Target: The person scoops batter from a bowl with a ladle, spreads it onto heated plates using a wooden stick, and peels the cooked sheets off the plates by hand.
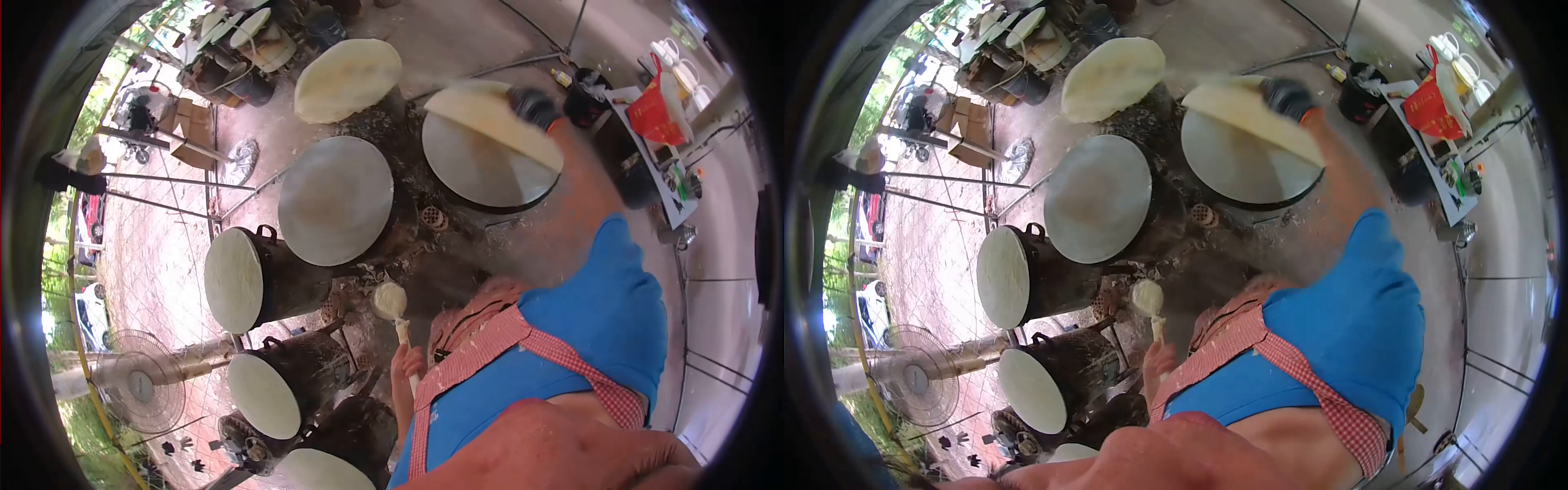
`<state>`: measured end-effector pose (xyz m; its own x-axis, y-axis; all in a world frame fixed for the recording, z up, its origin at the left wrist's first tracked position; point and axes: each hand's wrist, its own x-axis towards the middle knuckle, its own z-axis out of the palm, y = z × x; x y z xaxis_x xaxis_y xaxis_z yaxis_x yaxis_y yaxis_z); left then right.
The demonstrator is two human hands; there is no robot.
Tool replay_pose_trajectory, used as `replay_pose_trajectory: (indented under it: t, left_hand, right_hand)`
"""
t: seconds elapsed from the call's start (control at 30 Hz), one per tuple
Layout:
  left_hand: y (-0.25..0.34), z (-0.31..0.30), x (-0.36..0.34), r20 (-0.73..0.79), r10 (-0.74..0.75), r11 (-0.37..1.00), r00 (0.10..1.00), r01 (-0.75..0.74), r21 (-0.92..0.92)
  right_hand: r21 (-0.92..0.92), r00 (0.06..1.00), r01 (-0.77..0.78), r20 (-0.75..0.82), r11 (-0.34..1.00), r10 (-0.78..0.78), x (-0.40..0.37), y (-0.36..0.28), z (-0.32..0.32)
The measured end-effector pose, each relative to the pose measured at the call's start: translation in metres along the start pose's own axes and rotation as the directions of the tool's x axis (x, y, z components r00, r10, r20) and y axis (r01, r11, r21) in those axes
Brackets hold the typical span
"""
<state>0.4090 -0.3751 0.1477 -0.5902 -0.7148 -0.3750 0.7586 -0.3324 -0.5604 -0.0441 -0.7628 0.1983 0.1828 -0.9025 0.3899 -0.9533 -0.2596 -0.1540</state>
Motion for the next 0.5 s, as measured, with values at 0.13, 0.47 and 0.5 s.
replay_pose_trajectory:
  t: [0.13,0.47,0.5]
  left_hand:
    - [0.031,-0.020,-0.027,0.011,0.091,0.991,0.996,-0.092,0.101]
    - [0.057,-0.030,-0.026,0.179,0.071,0.997,0.981,-0.075,0.014]
    - [0.058,-0.030,-0.020,0.209,0.099,0.995,0.973,-0.102,0.004]
  right_hand:
    - [-0.209,0.989,0.129,-0.049,0.969,-0.142,0.100,0.044,-0.089]
    - [-0.209,0.950,0.313,0.088,0.926,-0.301,0.303,-0.114,-0.091]
    - [-0.158,0.948,0.316,0.090,0.935,-0.305,0.325,-0.125,-0.079]
